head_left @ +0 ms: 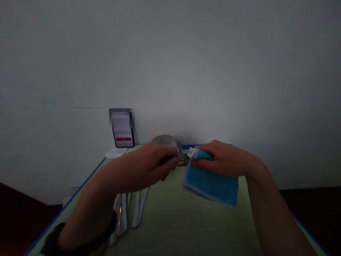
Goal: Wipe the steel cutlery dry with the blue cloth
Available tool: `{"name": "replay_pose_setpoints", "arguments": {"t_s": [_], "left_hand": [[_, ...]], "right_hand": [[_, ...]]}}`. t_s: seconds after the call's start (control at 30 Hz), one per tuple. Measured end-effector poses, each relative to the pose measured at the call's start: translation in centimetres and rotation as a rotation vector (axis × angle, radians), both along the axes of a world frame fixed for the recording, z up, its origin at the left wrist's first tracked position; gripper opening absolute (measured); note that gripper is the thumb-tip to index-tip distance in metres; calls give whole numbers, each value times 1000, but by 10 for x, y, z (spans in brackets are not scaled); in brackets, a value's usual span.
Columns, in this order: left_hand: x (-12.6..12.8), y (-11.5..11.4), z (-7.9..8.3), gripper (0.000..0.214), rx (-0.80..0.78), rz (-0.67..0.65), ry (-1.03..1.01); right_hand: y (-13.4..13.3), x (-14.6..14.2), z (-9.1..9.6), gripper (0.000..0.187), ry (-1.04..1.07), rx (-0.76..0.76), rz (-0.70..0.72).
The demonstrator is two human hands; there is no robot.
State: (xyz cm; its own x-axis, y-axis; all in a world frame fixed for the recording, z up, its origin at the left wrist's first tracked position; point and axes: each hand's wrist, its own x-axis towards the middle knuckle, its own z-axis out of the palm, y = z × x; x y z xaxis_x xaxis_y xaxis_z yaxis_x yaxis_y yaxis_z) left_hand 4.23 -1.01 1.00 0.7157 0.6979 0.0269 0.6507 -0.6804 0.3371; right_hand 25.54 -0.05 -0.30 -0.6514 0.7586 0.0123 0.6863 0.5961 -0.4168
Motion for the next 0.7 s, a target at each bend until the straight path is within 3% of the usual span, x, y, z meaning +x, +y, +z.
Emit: {"name": "replay_pose_setpoints", "arguments": {"t_s": [0.27, 0.7], "left_hand": [[7, 0, -4, 27, 83, 4, 64], [11, -3, -3, 29, 64, -48, 38]], "right_hand": [[1, -4, -2, 29, 6, 103, -3], [0, -7, -1, 26, 86, 78, 55]]}}
